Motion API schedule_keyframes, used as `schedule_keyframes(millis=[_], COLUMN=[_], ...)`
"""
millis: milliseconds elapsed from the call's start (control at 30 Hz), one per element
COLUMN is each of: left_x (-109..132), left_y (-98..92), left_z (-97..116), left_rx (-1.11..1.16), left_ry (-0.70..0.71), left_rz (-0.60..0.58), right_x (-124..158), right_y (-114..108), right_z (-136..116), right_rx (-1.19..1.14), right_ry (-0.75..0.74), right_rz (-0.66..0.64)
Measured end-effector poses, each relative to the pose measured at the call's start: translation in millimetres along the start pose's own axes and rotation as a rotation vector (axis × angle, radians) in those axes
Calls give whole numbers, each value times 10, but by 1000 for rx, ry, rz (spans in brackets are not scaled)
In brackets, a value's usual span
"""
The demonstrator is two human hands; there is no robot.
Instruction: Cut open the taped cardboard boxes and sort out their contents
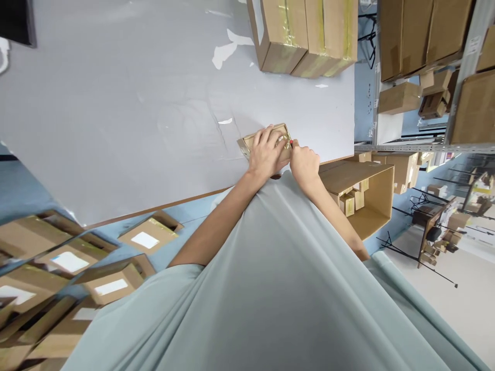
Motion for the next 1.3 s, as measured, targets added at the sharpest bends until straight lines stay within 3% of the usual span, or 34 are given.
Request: schedule_keyframes(millis=[367, 533, 767, 967, 1133, 1300], left_x=[67, 94, 114, 281, 681, 876], left_y=[-2, -49, -106, -340, -719, -751], left_z=[-60, -45, -61, -67, -107, -156], left_rx=[-28, -35, -50, -166, -250, -119], left_ry=[70, 60, 70, 57, -171, -316], left_rz=[-14, -40, -54, 16, 178, 104], right_x=[168, 357, 510, 215, -131, -309], right_y=[67, 253, 404, 678, 756, 692], right_z=[55, 295, 547, 634, 590, 348], right_rx=[-31, -23, -203, -458, -600, -552], right_ry=[72, 194, 206, 230, 139, -11], right_rz=[-38, -99, -74, 30, 49, 75])
Point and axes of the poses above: each hand's wrist, its own x-axis away from the middle knuckle, its own y-axis out of the palm, z = x × y, the point moved 1 cm from there along -x, towards the middle knuckle, and after that the axes turned 11 degrees about y, right-handed, at the moved point
